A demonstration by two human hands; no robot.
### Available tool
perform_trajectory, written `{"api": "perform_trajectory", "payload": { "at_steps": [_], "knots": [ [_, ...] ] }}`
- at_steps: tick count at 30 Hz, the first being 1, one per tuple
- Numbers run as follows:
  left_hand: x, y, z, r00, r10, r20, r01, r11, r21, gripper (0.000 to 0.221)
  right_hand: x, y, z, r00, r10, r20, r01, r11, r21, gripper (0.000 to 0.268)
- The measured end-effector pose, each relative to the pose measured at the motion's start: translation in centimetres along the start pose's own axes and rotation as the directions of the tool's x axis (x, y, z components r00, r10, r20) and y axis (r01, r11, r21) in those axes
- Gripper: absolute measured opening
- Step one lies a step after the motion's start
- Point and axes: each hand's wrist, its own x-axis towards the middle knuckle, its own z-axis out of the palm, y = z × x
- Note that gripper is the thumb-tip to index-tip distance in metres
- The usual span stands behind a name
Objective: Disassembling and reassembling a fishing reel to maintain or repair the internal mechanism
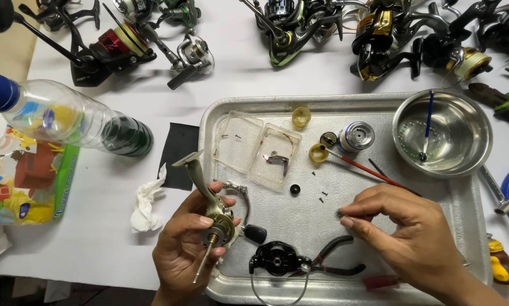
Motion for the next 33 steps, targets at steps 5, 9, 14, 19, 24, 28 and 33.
{"api": "perform_trajectory", "payload": {
  "at_steps": [5,9,14,19,24,28,33],
  "knots": [
    [0.2,-0.3,-0.3,0.999,0.019,0.028,-0.022,0.994,0.109,0.025,0.2,-0.4,0.0,1.0,-0.029,0.002,0.029,0.999,-0.034,0.009],
    [0.8,0.0,0.1,0.995,0.086,0.054,-0.098,0.955,0.278,0.025,0.0,-0.4,0.3,0.999,-0.034,0.012,0.034,0.999,-0.017,0.01],
    [1.1,0.7,0.2,0.991,0.087,0.102,-0.123,0.893,0.433,0.025,-0.5,-0.6,1.1,0.999,-0.03,-0.025,0.031,0.999,0.039,0.012],
    [1.2,0.9,0.7,0.993,0.05,0.11,-0.095,0.885,0.456,0.026,-0.8,-1.6,2.0,0.999,-0.013,-0.03,0.017,0.994,0.105,0.015],
    [1.3,1.5,1.7,0.988,-0.079,0.134,0.015,0.905,0.424,0.031,-0.3,-3.8,3.4,0.996,-0.084,-0.027,0.089,0.959,0.271,0.019],
    [1.4,1.7,2.4,0.982,-0.08,0.17,-0.008,0.886,0.463,0.029,0.3,-4.6,4.5,0.986,-0.164,-0.013,0.162,0.953,0.254,0.02],
    [1.6,1.6,2.8,0.972,-0.052,0.228,-0.051,0.905,0.423,0.031,0.4,-4.4,5.2,0.978,-0.206,0.036,0.192,0.951,0.242,0.018]
  ]
}}
